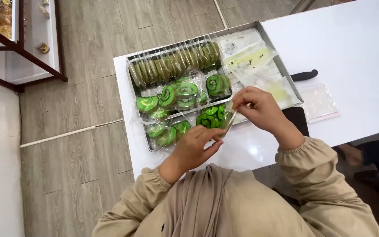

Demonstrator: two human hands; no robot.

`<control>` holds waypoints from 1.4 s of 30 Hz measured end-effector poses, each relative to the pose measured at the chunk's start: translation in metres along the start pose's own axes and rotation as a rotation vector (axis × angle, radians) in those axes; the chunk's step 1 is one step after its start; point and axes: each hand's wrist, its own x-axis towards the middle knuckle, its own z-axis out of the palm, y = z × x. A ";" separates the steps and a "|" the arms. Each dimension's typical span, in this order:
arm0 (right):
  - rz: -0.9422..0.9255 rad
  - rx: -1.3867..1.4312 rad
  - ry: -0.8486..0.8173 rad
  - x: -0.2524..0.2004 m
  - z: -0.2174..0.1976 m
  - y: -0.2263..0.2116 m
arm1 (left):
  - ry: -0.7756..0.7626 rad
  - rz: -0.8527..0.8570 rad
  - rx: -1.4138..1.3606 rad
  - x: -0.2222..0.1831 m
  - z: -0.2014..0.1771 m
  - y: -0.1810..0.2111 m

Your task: Wrapping individual slices of green roll cake in plastic film and arranging them in a metal tray.

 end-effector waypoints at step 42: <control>0.646 -0.263 0.210 0.070 0.056 0.146 | -0.641 -0.857 0.090 0.082 0.100 -0.168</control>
